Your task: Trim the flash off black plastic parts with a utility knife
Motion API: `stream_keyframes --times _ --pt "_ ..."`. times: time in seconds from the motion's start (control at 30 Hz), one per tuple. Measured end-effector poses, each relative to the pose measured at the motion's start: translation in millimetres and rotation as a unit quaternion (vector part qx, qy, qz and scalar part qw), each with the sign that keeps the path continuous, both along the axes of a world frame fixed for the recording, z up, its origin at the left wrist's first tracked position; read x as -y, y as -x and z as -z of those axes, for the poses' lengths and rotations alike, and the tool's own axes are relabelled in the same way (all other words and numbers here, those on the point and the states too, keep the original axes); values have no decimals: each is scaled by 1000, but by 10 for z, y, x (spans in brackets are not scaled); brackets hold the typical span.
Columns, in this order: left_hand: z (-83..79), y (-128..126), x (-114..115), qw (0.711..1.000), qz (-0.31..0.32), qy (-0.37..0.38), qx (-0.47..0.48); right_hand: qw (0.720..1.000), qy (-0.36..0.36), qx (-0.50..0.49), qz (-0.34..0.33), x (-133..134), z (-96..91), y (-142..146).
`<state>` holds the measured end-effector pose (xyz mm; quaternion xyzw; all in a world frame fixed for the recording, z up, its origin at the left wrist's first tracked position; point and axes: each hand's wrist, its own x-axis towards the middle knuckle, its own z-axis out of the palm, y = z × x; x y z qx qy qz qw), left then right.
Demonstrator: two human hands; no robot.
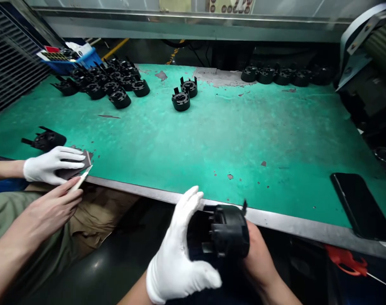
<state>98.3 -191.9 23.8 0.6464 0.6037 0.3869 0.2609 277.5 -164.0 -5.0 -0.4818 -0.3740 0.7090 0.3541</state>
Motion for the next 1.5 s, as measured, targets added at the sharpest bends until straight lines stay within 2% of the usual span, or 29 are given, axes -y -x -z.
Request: stream_keyframes --times 0.07,0.1,0.17,0.23,0.3,0.43,0.6,1.0,1.2,1.4,1.5 --pt "-12 15 -16 996 60 27 59 998 25 -43 -40 8 -41 135" --pt "-19 10 -30 995 62 33 73 996 44 -56 -51 33 -43 167" --pt "-28 -17 -59 999 10 19 35 993 92 -64 -34 117 -2 133" --pt "-3 -59 -84 997 -50 2 -65 990 133 -54 7 220 96 -11" --pt "79 -109 -100 984 -81 -15 -157 988 149 -28 12 313 219 -178" --pt "314 -198 -109 973 -101 -43 -204 991 116 28 -66 373 355 -281" --pt "451 -214 -106 978 -79 -60 -184 994 4 58 -89 199 252 -114" --pt "694 -146 -209 968 -78 -165 -171 986 10 94 -136 -2 218 -132" --pt "741 -74 -219 964 -47 -179 -189 985 6 127 -114 -54 242 -54" --pt "718 -113 -297 960 -49 -217 -171 991 -7 70 -118 29 303 -123" --pt "725 -129 -319 955 -58 -227 -183 988 -19 94 -124 43 306 -141"
